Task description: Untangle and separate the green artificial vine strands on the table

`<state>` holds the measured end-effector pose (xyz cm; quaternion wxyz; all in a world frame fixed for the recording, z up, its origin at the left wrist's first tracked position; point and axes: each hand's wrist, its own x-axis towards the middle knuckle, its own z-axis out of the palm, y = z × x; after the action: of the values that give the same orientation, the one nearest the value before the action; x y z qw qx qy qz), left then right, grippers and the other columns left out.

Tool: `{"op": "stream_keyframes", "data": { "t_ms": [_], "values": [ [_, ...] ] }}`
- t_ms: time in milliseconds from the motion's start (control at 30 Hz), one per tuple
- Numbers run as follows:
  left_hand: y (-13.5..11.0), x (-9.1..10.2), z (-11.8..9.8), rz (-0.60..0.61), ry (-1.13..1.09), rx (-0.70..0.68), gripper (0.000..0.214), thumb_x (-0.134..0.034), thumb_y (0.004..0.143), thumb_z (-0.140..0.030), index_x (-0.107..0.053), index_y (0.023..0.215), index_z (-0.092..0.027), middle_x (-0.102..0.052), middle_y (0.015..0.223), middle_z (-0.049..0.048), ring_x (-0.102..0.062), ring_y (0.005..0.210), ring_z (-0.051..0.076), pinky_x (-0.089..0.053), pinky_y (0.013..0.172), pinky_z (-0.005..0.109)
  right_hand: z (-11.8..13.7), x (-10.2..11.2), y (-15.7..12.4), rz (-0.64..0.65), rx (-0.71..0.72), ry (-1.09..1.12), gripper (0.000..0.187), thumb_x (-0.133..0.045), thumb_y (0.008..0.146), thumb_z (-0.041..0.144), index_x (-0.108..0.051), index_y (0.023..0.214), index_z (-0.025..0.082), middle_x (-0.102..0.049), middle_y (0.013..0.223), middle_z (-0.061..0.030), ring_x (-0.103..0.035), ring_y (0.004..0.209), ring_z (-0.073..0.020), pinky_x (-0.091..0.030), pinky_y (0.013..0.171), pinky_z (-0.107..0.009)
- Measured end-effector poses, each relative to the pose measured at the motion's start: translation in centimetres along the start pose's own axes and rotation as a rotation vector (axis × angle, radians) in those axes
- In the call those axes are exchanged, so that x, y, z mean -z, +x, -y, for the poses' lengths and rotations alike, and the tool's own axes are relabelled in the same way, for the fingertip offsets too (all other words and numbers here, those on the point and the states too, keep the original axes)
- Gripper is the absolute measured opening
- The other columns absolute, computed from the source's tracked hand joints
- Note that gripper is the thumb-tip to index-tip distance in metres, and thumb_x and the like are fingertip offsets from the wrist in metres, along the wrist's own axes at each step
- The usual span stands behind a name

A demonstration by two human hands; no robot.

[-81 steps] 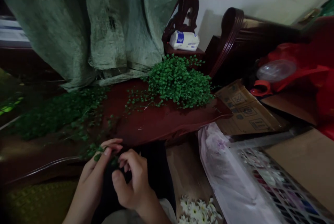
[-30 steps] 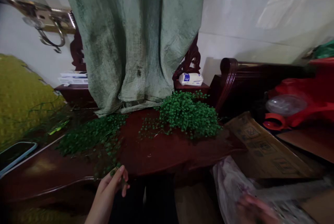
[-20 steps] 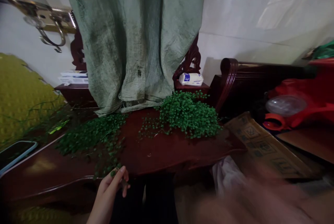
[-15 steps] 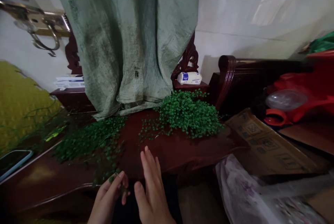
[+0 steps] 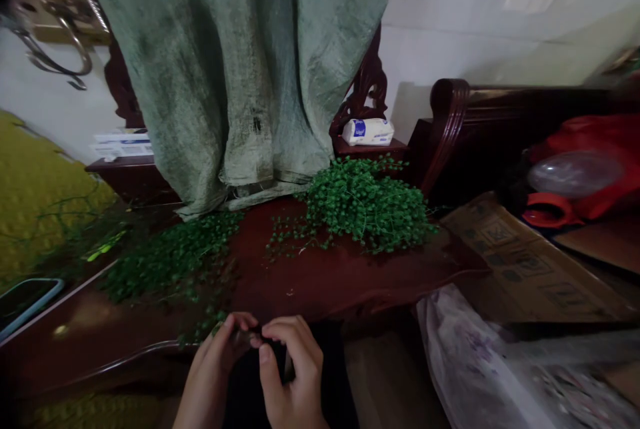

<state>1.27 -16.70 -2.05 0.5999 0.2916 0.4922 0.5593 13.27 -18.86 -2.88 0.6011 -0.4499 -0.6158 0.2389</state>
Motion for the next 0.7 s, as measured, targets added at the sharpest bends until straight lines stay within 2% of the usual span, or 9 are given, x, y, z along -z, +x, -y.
{"op": "stream_keyframes", "data": {
  "t_ms": [100,167,300,400,500,600,700],
  "values": [
    [-0.3,0.1,0.0,0.06,0.003,-0.002,0.044,-0.069,0.07,-0.061,-0.07,0.074,-0.017,-0.069,0.099,0.0076,-0.06,0.101,0.025,-0.049,0.088,0.03,-0.2,-0.5,-0.8,0.006,-0.085,0.039,0.014,-0.055,0.088,0.019,-0.058,0.101,0.023,-0.064,0.083,-0.001,-0.059,0.071,-0.0137,-0.048,0.062,-0.023],
    [-0.5,0.3,0.1,0.084,0.022,-0.011,0.043,-0.065,0.075,-0.06,-0.07,0.074,-0.017,-0.067,0.109,0.0087,-0.056,0.111,0.028,-0.046,0.096,0.034,-0.4,-0.9,-1.1,0.018,-0.129,0.057,0.019,-0.058,0.086,0.02,-0.058,0.105,0.023,-0.064,0.084,-0.0013,-0.059,0.068,-0.0132,-0.048,0.061,-0.022],
    [-0.8,0.7,0.2,0.11,0.069,-0.01,0.04,-0.061,0.081,-0.057,-0.072,0.094,-0.02,-0.062,0.124,0.0088,-0.046,0.125,0.03,-0.032,0.11,0.043,-0.2,-1.4,-1.0,0.007,-0.19,0.079,0.022,-0.061,0.084,0.022,-0.06,0.106,0.022,-0.065,0.085,-0.0025,-0.059,0.068,-0.0132,-0.049,0.063,-0.022],
    [-0.8,1.0,0.3,0.177,0.037,-0.02,0.044,-0.06,0.08,-0.059,-0.073,0.097,-0.021,-0.061,0.127,0.0109,-0.048,0.124,0.031,-0.031,0.11,0.047,0.3,-1.5,-0.8,-0.024,-0.296,0.188,0.011,-0.057,0.09,0.027,-0.063,0.095,0.02,-0.066,0.077,-0.0023,-0.06,0.06,-0.0119,-0.049,0.058,-0.021],
    [-0.7,1.2,0.0,0.214,-0.011,-0.037,0.047,-0.062,0.076,-0.062,-0.076,0.092,-0.02,-0.058,0.131,0.0119,-0.051,0.12,0.033,-0.041,0.102,0.045,0.6,-1.7,-0.5,-0.103,-0.408,0.354,0.016,-0.057,0.09,0.033,-0.063,0.087,0.018,-0.063,0.065,-0.0002,-0.057,0.051,-0.0105,-0.048,0.051,-0.02],
    [-0.9,1.1,-0.7,0.156,-0.046,0.006,0.039,-0.073,0.07,-0.054,-0.077,0.087,-0.02,-0.059,0.13,0.0113,-0.049,0.124,0.034,-0.044,0.1,0.041,0.6,-2.1,-0.5,-0.165,-0.456,0.479,0.015,-0.066,0.085,0.033,-0.065,0.089,0.019,-0.065,0.069,-0.0009,-0.06,0.058,-0.0117,-0.051,0.055,-0.02],
    [-1.2,0.6,-1.1,0.135,-0.087,0.065,0.046,-0.073,0.068,-0.06,-0.078,0.092,-0.021,-0.063,0.126,0.0115,-0.046,0.128,0.034,-0.038,0.107,0.042,0.6,-3.0,-0.7,-0.169,-0.408,0.6,0.023,-0.073,0.078,0.029,-0.067,0.098,0.022,-0.069,0.09,-0.0045,-0.067,0.082,-0.0173,-0.056,0.072,-0.025]
  ]
}}
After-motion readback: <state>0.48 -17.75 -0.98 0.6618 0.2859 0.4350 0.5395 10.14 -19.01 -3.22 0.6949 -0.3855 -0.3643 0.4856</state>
